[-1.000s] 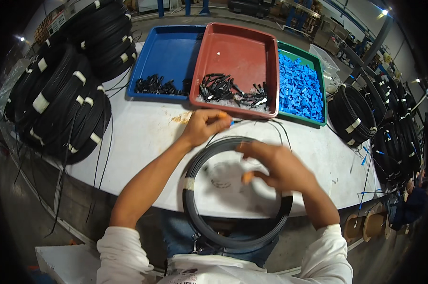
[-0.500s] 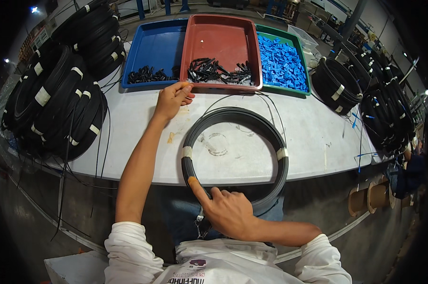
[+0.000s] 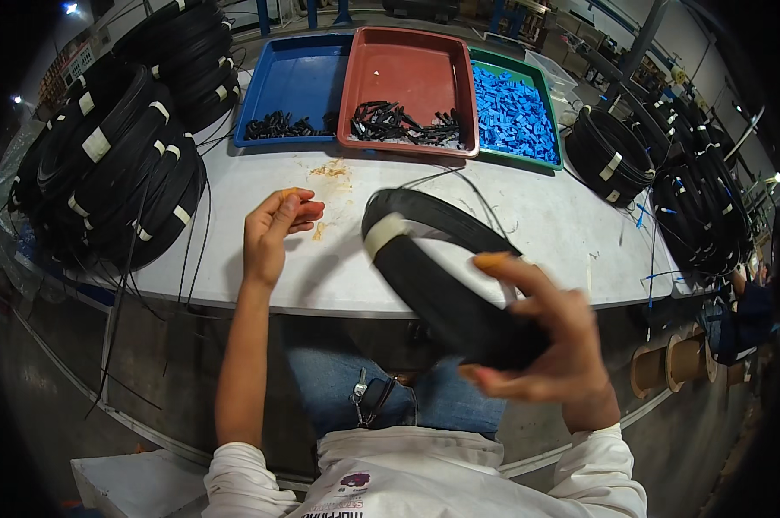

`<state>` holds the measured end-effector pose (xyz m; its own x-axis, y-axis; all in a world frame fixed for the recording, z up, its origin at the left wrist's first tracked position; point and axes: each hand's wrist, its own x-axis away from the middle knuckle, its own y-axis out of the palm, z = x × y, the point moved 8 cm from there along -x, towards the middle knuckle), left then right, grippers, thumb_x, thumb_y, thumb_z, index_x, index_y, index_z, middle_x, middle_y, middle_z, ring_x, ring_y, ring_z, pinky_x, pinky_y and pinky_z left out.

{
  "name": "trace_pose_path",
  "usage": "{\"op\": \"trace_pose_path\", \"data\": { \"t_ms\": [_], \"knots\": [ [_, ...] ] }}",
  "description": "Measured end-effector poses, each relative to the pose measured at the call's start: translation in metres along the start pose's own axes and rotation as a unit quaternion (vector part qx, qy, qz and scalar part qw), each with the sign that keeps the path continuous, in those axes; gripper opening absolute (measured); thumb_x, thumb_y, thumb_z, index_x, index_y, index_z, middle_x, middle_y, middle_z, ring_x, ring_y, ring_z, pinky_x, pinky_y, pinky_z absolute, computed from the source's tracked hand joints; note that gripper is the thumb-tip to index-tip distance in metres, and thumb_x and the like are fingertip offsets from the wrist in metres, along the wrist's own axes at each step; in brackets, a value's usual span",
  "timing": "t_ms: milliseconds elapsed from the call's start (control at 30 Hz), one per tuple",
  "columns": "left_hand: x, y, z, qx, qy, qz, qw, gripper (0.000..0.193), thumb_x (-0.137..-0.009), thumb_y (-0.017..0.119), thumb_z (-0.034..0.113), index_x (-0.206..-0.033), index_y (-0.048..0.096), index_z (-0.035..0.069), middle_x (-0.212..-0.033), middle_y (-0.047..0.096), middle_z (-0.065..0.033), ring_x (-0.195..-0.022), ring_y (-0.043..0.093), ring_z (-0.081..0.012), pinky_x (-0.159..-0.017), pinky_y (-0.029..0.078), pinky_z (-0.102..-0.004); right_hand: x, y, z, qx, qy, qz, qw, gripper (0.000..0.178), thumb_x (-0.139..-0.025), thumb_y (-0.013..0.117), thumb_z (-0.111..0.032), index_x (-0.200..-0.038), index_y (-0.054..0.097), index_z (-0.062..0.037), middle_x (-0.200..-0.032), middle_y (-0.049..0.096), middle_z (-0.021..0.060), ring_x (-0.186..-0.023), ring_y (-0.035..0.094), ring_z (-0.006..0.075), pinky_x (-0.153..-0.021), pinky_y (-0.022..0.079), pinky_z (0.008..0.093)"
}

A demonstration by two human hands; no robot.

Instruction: The person assembles small connectors onto the ends of wires or cables by hand, working at an industrial workstation.

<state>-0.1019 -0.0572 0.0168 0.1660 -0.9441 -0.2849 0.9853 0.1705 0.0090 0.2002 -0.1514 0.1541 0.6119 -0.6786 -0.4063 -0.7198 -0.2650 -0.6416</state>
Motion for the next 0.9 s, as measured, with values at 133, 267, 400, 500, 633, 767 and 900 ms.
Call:
{"op": "trace_pose_path", "data": {
  "t_ms": [133, 267, 400, 500, 633, 767, 900],
  "knots": [
    [0.029, 0.007, -0.008, 0.008, 0.020, 0.079, 0.997, 0.044, -0.105, 0.046, 0.038, -0.123, 0.058, 0.000, -0.112, 0.070, -0.0167, -0.107, 0.065, -0.0213, -0.096, 0.046, -0.0332, 0.010, -0.058, 0.015, -0.257, 0.057, 0.266, 0.927, 0.092, -0.058, 0.081, -0.011, -0.137, 0.041, 0.0147, -0.101, 0.069, 0.0218, -0.063, 0.069, 0.0156, -0.054, 0.051, 0.0219],
    [0.058, 0.018, -0.005, 0.034, 0.068, 0.119, 0.990, 0.059, -0.100, 0.049, 0.047, -0.140, 0.040, 0.004, -0.135, 0.055, -0.0192, -0.125, 0.050, -0.0259, -0.103, 0.039, -0.0388, 0.037, -0.082, 0.045, -0.442, -0.042, 0.224, 0.867, 0.070, -0.089, 0.059, -0.028, -0.140, 0.035, 0.0134, -0.070, 0.059, 0.0122, -0.040, 0.052, 0.0135, -0.037, 0.044, 0.0251],
    [0.077, 0.037, 0.020, 0.188, 0.108, 0.046, 0.975, 0.081, -0.091, 0.065, 0.048, -0.151, 0.022, 0.015, -0.153, 0.028, -0.0159, -0.129, 0.046, -0.0324, -0.102, 0.042, -0.0459, 0.076, -0.052, 0.095, -0.559, 0.024, 0.268, 0.784, 0.055, -0.103, 0.037, -0.048, -0.085, 0.061, -0.0023, -0.055, 0.051, 0.0033, -0.040, 0.043, 0.0140, -0.045, 0.042, 0.0341],
    [0.088, 0.053, 0.037, 0.235, 0.085, 0.113, 0.962, 0.106, -0.072, 0.086, 0.008, -0.151, 0.016, 0.011, -0.155, 0.015, -0.0102, -0.122, 0.050, -0.0335, -0.093, 0.052, -0.0422, 0.087, -0.016, 0.126, -0.657, -0.002, 0.231, 0.718, 0.055, -0.103, 0.036, -0.043, -0.085, 0.060, 0.0027, -0.063, 0.057, 0.0083, -0.041, 0.046, 0.0170, -0.044, 0.040, 0.0352],
    [0.082, 0.065, 0.037, 0.041, 0.134, 0.133, 0.981, 0.106, -0.068, 0.087, 0.001, -0.148, 0.020, 0.016, -0.158, 0.015, -0.0112, -0.115, 0.055, -0.0293, -0.088, 0.052, -0.0382, 0.110, 0.029, 0.162, -0.725, 0.055, 0.334, 0.599, 0.063, -0.100, 0.037, -0.050, -0.075, 0.060, 0.0031, -0.054, 0.054, 0.0101, -0.045, 0.048, 0.0191, -0.047, 0.040, 0.0334],
    [0.071, 0.076, 0.030, -0.041, 0.106, 0.122, 0.986, 0.096, -0.071, 0.087, 0.009, -0.145, 0.027, 0.008, -0.157, 0.022, -0.0128, -0.117, 0.055, -0.0294, -0.092, 0.050, -0.0378, 0.126, 0.056, 0.163, -0.761, 0.071, 0.379, 0.522, 0.066, -0.102, 0.035, -0.050, -0.073, 0.059, 0.0047, -0.060, 0.057, 0.0124, -0.046, 0.050, 0.0199, -0.047, 0.041, 0.0316],
    [0.052, 0.091, 0.023, -0.091, 0.036, 0.051, 0.994, 0.090, -0.071, 0.089, 0.022, -0.141, 0.036, 0.006, -0.148, 0.040, -0.0155, -0.131, 0.049, -0.0365, -0.105, 0.042, -0.0471, 0.154, 0.086, 0.168, -0.741, 0.089, 0.401, 0.531, 0.061, -0.101, 0.039, -0.054, -0.089, 0.062, 0.0008, -0.072, 0.063, 0.0142, -0.052, 0.054, 0.0204, -0.053, 0.046, 0.0317]
  ]
}}
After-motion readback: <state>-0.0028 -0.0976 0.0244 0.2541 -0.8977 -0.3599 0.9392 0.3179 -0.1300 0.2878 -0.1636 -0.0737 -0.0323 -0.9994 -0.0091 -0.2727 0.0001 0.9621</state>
